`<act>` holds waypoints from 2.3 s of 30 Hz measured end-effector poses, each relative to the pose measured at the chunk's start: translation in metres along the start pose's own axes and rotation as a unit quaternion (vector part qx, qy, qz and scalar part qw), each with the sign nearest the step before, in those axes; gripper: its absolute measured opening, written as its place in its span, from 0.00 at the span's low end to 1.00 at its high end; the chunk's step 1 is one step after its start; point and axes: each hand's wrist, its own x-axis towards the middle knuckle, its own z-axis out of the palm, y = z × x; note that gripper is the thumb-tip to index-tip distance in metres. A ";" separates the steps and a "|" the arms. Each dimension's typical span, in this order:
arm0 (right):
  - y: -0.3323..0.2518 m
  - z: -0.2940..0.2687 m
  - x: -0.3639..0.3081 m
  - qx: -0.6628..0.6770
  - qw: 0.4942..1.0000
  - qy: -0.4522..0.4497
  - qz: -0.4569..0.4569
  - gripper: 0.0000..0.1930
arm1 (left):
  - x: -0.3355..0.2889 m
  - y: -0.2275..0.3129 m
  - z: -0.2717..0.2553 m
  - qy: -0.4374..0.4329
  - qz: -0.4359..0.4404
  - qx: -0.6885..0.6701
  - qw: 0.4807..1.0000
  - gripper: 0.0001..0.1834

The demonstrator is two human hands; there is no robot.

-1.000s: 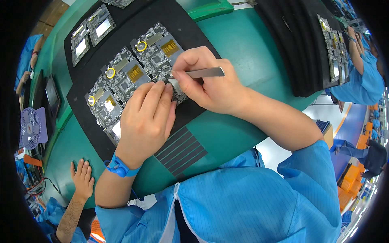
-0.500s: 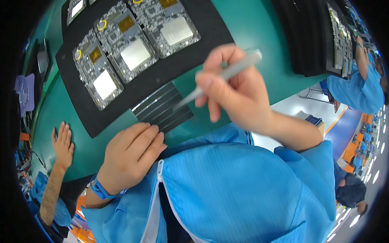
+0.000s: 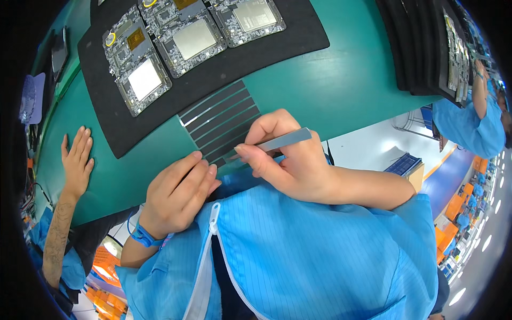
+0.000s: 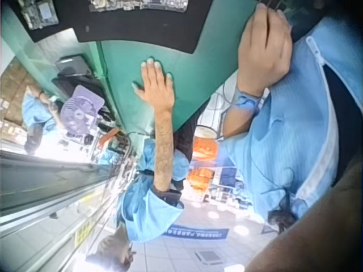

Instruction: The person uses tweezers to pick up small rectangular components from a sheet and places them onto circuit boards arranged on a black mat. The person repeatedly handles the components and boards, moving them along the assembly line.

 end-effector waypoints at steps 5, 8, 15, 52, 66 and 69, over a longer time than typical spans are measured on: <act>-0.003 0.006 0.002 0.107 0.992 0.052 0.052 0.11 | -0.001 -0.001 0.002 0.004 -0.001 -0.008 1.000 0.10; -0.002 0.003 0.001 0.095 0.993 0.046 0.052 0.11 | -0.001 -0.002 0.002 0.004 -0.001 -0.009 1.000 0.09; 0.000 0.005 0.003 0.052 0.998 0.018 0.020 0.09 | -0.002 -0.004 0.002 0.006 0.009 -0.006 1.000 0.09; -0.010 -0.031 0.174 0.094 0.991 0.090 -0.013 0.09 | 0.066 -0.121 -0.007 0.127 -0.046 0.082 0.987 0.21; -0.012 -0.028 0.172 0.064 0.992 0.111 -0.009 0.09 | 0.066 -0.120 -0.010 0.110 -0.049 0.081 0.989 0.24; -0.014 -0.028 0.172 0.070 0.992 0.109 0.006 0.10 | 0.069 -0.118 -0.011 0.102 -0.060 0.072 0.990 0.25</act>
